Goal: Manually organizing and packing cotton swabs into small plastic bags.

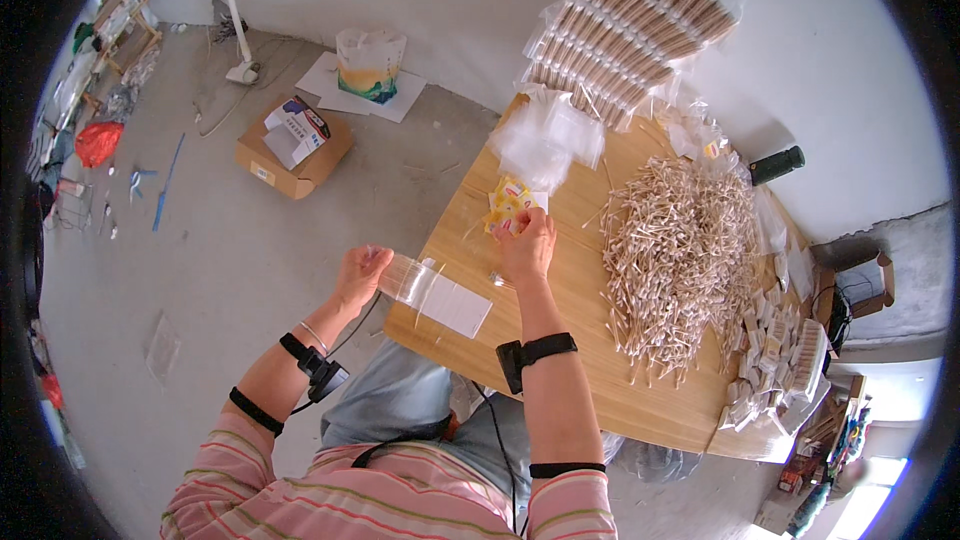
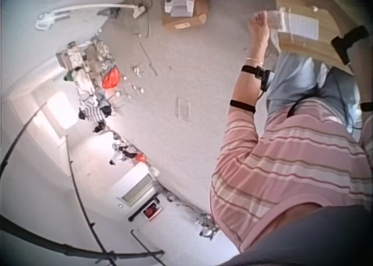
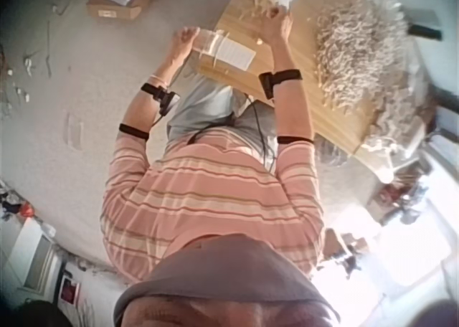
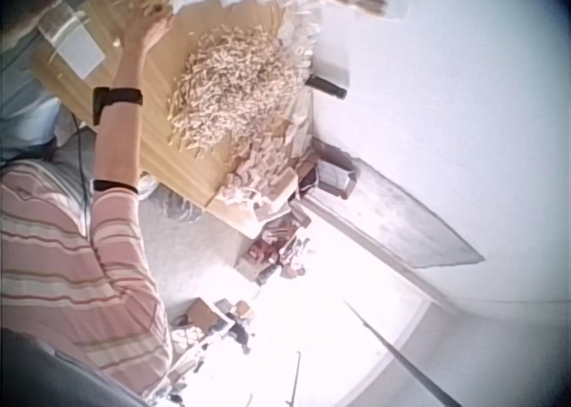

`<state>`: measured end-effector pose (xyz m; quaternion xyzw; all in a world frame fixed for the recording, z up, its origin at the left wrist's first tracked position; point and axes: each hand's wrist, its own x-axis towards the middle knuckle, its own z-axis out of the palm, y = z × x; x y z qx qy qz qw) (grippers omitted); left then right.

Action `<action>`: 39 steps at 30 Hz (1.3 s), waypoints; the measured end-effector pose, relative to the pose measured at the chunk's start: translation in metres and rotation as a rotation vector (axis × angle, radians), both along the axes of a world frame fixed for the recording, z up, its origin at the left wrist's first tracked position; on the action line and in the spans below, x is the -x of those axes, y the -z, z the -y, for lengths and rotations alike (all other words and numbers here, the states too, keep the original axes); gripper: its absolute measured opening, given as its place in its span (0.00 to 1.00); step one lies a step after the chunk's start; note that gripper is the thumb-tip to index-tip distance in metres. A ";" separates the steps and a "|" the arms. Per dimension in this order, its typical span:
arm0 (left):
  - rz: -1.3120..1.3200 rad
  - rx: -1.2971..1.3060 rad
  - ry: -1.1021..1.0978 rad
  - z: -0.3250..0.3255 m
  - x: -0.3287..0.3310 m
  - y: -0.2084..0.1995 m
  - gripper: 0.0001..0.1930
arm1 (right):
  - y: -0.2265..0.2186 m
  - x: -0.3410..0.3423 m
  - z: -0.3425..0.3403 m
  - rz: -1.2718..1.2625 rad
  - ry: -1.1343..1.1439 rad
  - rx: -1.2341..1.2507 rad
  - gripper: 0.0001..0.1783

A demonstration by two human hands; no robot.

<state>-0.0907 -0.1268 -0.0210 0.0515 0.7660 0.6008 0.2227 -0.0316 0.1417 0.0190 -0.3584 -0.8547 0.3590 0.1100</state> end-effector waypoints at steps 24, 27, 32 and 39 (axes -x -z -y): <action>-0.054 0.135 0.021 -0.001 -0.003 -0.011 0.17 | -0.040 -0.036 0.048 -0.178 -0.028 0.800 0.04; -0.145 0.128 0.020 -0.003 -0.005 -0.015 0.16 | -0.039 -0.037 0.072 -0.064 -0.090 0.847 0.03; -0.180 0.108 0.003 -0.006 -0.006 -0.020 0.16 | -0.031 -0.034 0.089 0.032 -0.065 0.839 0.04; -0.207 0.063 -0.033 -0.004 -0.006 -0.001 0.17 | -0.026 -0.024 0.095 0.044 -0.067 0.748 0.04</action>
